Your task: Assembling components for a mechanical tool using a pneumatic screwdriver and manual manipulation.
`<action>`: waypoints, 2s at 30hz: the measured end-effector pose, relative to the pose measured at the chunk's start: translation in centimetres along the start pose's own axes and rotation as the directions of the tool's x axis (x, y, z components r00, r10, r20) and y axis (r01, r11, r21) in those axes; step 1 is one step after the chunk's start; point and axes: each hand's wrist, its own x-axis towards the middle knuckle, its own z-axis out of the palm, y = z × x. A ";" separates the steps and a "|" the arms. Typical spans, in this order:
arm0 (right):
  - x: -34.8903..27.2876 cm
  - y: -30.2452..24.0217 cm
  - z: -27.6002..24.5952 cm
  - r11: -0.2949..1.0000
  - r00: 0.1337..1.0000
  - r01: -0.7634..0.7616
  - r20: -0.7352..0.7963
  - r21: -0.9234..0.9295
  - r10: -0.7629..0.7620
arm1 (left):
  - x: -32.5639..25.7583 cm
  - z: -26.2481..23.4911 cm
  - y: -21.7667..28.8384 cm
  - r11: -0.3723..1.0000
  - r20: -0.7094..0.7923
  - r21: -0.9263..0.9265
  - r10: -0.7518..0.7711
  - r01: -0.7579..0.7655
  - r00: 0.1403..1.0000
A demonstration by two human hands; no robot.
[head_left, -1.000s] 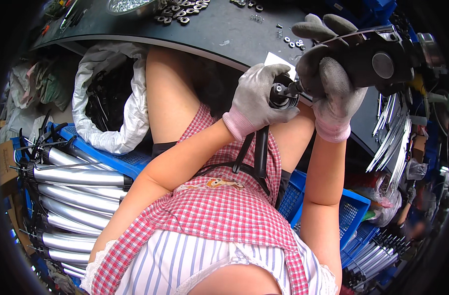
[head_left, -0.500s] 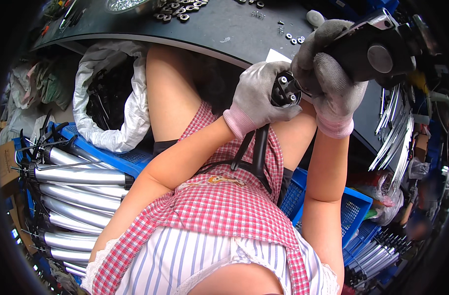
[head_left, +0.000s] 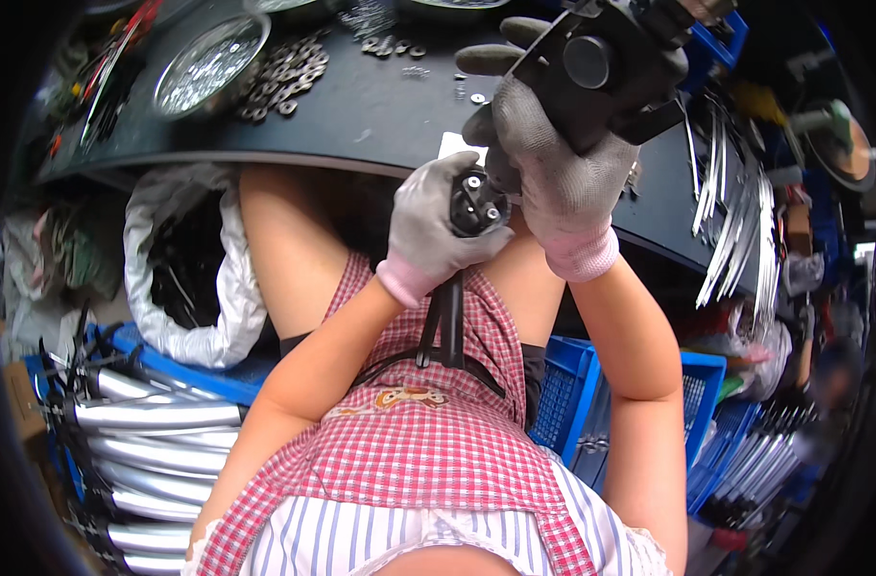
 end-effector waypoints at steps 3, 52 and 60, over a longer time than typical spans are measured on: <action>2.5 -2.8 -6.1 0.993 0.989 0.043 0.147 -0.108 -0.027 | -0.2 -0.2 -0.1 1.000 -0.035 -0.004 -0.013 0.013 0.999; -16.2 9.8 -1.8 0.632 0.636 -0.604 0.185 -0.486 0.749 | -11.1 5.8 -21.4 0.935 0.570 0.286 -0.344 0.212 0.746; -14.9 9.6 -1.8 0.705 0.650 -0.602 0.283 -0.375 0.705 | -9.5 4.9 -21.1 0.906 0.659 0.371 -0.412 0.205 0.630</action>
